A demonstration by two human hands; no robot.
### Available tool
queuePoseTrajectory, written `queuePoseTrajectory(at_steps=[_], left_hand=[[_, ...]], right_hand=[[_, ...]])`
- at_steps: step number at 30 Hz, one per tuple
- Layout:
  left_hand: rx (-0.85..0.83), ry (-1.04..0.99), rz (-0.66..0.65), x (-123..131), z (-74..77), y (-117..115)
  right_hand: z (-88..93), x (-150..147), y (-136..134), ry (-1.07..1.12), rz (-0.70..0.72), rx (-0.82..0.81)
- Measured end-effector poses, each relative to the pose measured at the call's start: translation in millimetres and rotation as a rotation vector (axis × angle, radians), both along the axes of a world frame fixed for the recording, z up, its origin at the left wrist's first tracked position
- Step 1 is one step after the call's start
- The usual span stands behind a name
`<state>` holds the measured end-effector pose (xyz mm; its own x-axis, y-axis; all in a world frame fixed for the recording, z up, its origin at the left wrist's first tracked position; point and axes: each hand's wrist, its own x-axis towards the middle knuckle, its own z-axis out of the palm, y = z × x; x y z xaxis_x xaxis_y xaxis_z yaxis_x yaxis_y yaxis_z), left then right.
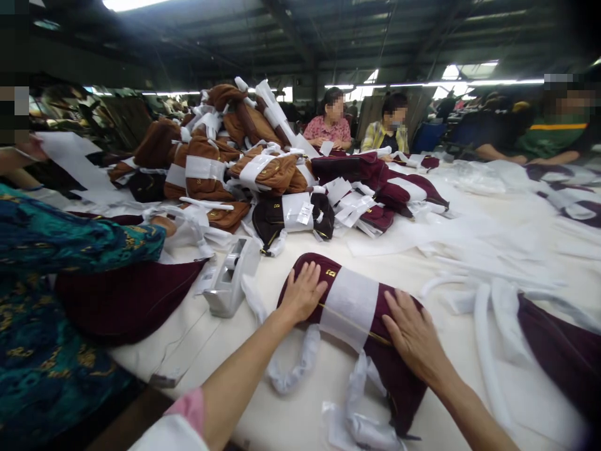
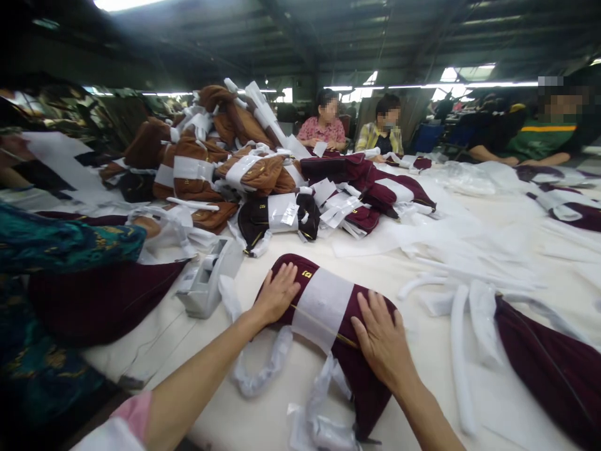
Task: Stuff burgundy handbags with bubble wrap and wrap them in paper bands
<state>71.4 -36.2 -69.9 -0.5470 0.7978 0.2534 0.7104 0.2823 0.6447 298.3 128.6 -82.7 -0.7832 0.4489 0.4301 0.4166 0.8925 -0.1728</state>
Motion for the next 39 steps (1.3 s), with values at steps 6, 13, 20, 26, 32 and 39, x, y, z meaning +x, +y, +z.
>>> queuePoseTrajectory(at_steps=[6, 13, 20, 26, 32, 39], left_hand=[[-0.049, -0.022, -0.006, -4.1, -10.9, 3.8], [0.199, 0.067, 0.168, 16.3, 10.6, -20.6], [0.242, 0.225, 0.199, 52.6, 13.2, -28.5], [0.259, 0.379, -0.005, 62.2, 4.5, -17.9], [0.235, 0.359, -0.051, 62.2, -14.5, -10.4], [0.266, 0.204, -0.059, 65.3, -0.3, -18.0]], right_hand=[[-20.0, -6.5, 18.9, -0.168, 0.062, -0.116], [15.9, -8.8, -1.1, 0.099, 0.126, -0.009], [27.2, -22.0, -20.3, 0.230, 0.275, 0.061], [18.6, -33.6, -30.5, 0.097, 0.388, 0.269], [9.2, -38.4, -33.5, -0.068, 0.365, 0.357], [23.2, -44.4, -34.8, -0.093, 0.335, 0.148]])
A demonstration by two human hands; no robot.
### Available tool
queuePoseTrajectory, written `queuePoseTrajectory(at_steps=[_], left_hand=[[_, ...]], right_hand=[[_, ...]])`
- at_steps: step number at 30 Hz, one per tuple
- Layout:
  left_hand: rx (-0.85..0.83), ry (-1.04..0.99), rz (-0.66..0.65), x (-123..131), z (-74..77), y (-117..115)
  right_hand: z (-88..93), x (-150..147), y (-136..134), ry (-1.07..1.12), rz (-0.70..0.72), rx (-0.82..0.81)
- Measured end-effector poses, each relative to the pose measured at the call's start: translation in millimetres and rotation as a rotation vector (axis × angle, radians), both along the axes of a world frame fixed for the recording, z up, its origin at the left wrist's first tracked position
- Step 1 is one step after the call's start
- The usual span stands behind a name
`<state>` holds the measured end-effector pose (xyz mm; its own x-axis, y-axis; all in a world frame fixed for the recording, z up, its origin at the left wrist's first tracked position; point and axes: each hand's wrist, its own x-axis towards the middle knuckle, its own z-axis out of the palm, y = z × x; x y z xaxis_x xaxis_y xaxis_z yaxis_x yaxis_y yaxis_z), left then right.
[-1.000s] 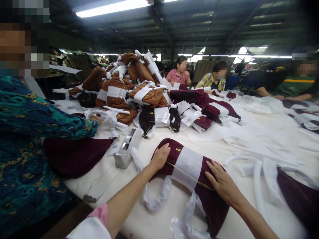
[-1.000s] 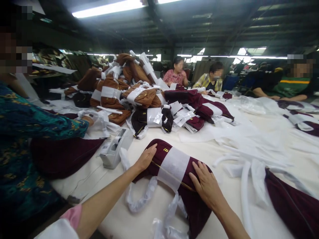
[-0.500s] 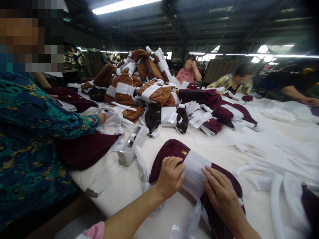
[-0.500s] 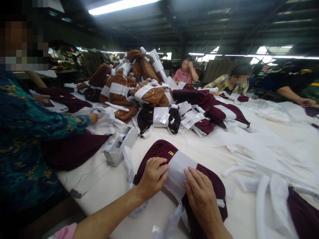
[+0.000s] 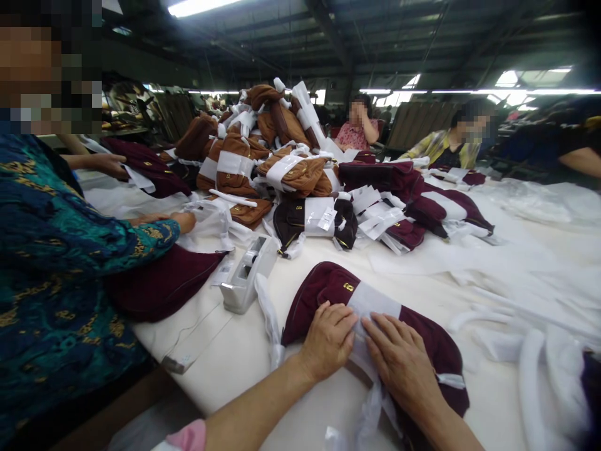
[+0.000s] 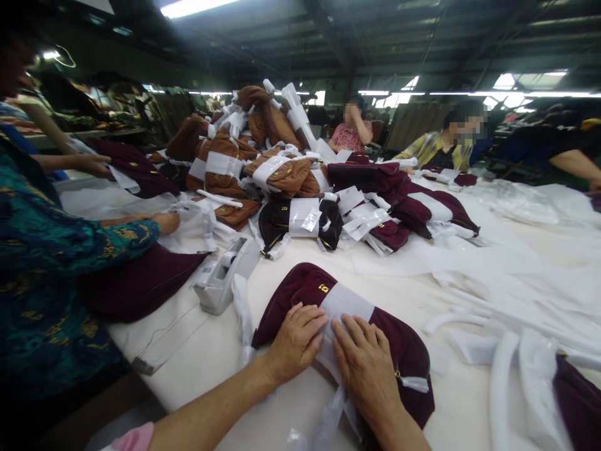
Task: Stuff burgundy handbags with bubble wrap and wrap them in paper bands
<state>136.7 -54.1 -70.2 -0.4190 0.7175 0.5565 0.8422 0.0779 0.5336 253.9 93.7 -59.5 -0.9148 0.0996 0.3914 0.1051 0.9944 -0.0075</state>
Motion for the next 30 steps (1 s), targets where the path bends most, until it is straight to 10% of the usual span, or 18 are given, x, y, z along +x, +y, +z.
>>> queuePoseTrajectory(at_steps=[4, 8, 12, 19, 26, 30], left_hand=[[0.101, -0.464, 0.061, 27.2, 5.3, -23.1], [0.036, -1.546, 0.137, 55.1, -26.2, -23.1], [0.510, -1.984, 0.037, 64.9, -35.8, -3.0], [0.531, -1.780, -0.093, 67.6, 29.6, 2.7], [0.218, -1.293, -0.263, 37.1, 88.6, 23.5], [-0.008, -1.067, -0.161, 36.5, 95.8, 31.6]], right_hand=[[24.1, -13.2, 41.9, 0.047, -0.010, -0.340], [33.6, -37.4, 78.9, -0.118, -0.154, -0.483], [45.5, -38.7, 76.8, -0.326, -0.019, -0.542], [81.5, 40.4, 70.2, -0.174, -0.078, -0.938], [61.3, 83.8, 12.6, 0.243, -0.038, -1.506], [52.9, 86.2, -19.5, 0.525, -0.015, -1.699]])
